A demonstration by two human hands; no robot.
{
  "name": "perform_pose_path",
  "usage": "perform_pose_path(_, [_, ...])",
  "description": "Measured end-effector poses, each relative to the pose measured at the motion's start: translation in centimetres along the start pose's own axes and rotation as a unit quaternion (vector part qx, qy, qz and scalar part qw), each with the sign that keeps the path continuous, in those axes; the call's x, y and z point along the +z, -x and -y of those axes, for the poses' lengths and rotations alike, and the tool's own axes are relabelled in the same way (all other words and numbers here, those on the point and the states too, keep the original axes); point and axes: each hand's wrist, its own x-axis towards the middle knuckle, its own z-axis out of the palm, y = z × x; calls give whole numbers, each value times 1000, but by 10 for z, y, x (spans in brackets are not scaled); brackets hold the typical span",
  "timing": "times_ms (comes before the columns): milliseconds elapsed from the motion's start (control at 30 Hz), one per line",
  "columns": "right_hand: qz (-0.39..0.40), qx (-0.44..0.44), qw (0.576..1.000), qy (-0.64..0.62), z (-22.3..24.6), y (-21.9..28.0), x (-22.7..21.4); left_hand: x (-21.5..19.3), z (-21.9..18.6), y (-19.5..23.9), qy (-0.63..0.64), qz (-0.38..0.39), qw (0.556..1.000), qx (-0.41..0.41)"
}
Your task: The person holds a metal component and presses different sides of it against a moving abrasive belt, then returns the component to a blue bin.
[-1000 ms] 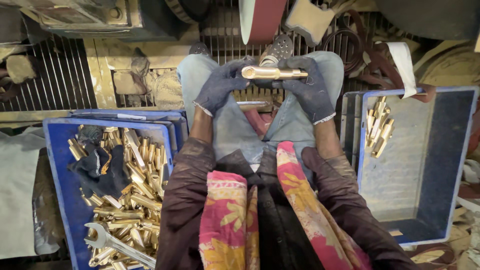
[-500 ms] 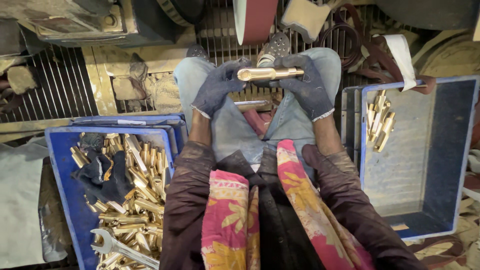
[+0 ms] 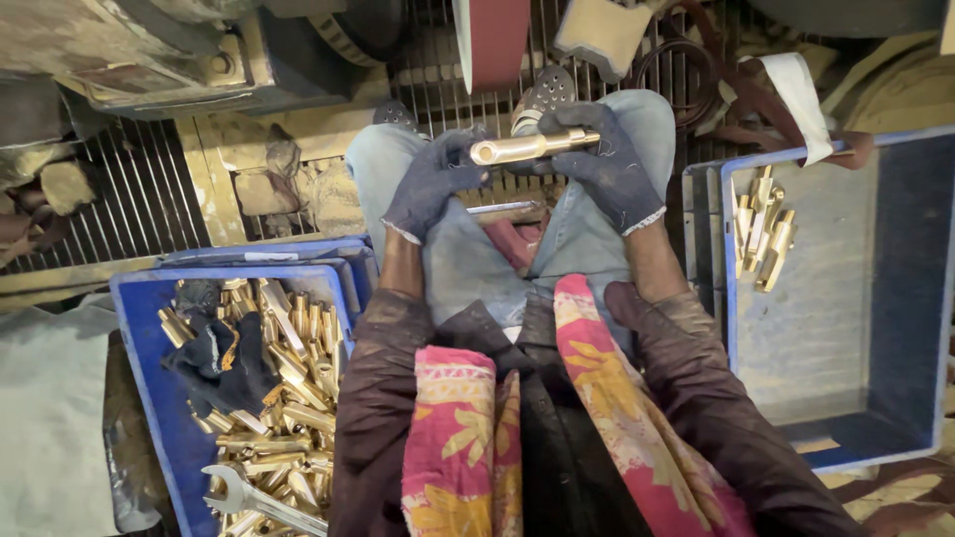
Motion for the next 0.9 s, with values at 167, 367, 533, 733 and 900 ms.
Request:
perform_pose_path(167, [41, 1, 999, 30, 1, 1, -3, 7, -2, 16, -14, -9, 999, 29])
perform_pose_path(367, [49, -32, 983, 174, 0, -1, -8, 2, 6, 22, -3, -13, 999, 38])
perform_pose_path(533, [41, -8, 987, 157, 7, -1, -4, 0, 8, 18, 1, -15, 1000, 26])
perform_pose_path(733, [58, -32, 978, 197, 14, 0, 1, -3, 10, 18, 60, -37, 997, -4])
perform_pose_path(900, [36, 55, 995, 74, 11, 0, 1, -7, 17, 19, 87, -55, 995, 5])
